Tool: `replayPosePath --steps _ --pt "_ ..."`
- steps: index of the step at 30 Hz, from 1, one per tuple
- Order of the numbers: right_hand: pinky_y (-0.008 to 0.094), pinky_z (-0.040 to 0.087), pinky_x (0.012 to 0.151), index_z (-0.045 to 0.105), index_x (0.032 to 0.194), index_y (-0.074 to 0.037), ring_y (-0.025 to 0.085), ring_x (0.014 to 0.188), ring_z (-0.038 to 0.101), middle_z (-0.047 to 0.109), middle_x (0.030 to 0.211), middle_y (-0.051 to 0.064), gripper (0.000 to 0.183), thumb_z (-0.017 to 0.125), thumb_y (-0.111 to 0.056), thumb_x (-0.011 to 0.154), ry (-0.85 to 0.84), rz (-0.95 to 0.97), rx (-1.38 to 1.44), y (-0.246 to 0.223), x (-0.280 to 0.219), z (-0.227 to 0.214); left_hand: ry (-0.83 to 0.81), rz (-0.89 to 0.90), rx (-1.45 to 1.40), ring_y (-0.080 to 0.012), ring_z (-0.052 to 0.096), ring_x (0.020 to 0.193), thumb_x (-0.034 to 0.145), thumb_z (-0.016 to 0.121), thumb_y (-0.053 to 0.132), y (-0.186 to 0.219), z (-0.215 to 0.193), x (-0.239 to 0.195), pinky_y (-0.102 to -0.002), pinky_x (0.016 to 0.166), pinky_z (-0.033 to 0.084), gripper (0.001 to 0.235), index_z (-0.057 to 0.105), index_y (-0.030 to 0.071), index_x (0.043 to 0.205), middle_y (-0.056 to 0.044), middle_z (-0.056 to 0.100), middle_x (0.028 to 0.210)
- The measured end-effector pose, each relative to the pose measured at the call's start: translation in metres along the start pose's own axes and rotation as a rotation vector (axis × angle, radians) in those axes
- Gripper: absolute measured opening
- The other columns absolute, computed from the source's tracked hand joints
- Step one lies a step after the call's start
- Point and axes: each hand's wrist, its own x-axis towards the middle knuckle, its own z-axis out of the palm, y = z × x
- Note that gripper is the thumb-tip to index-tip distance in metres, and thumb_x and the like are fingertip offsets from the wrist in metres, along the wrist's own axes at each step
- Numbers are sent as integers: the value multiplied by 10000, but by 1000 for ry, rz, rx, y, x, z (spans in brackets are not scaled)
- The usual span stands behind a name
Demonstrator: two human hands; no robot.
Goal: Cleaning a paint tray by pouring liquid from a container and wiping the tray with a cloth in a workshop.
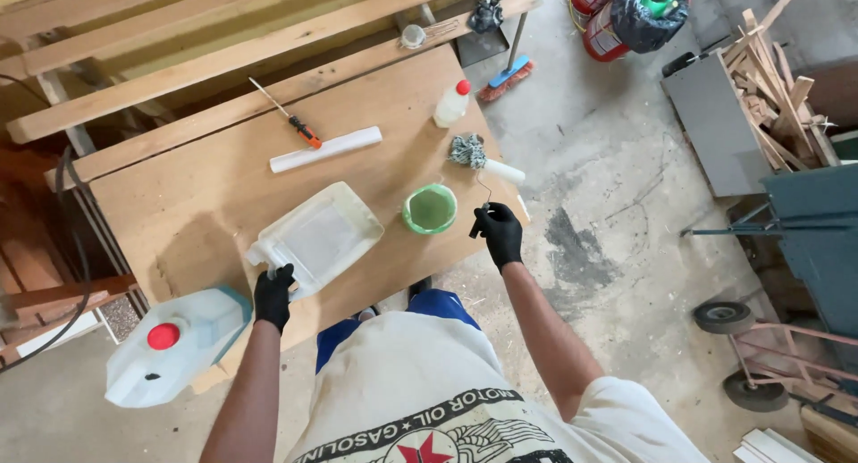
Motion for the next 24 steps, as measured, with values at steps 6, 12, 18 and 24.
replayPosePath --steps 6,12,18,24 --pt "372 647 579 675 1076 43 292 598 731 706 786 242 387 887 -99 785 96 200 157 106 91 -3 43 2 -65 -270 688 1046 971 827 386 -1 -17 -20 -450 846 565 593 535 -9 1304 -158 641 1092" --pt "385 643 577 642 1039 100 329 627 734 686 786 268 368 877 -36 791 71 256 236 137 133 7 81 50 -193 -247 686 1014 926 864 361 37 -12 -67 -388 793 574 468 579 59 1141 -67 626 1007" --pt "484 651 649 639 1004 123 430 692 748 691 824 320 336 870 0 794 32 301 270 145 142 10 150 114 -266 -256 694 1085 920 865 324 89 0 -135 -480 819 590 501 586 11 1194 -112 645 1085" --pt "606 617 716 625 972 199 562 786 692 670 858 418 366 889 39 776 -9 305 281 144 143 5 128 148 -190 -240 701 1078 910 864 400 125 7 -174 -475 839 594 565 603 26 1245 -104 675 1090"
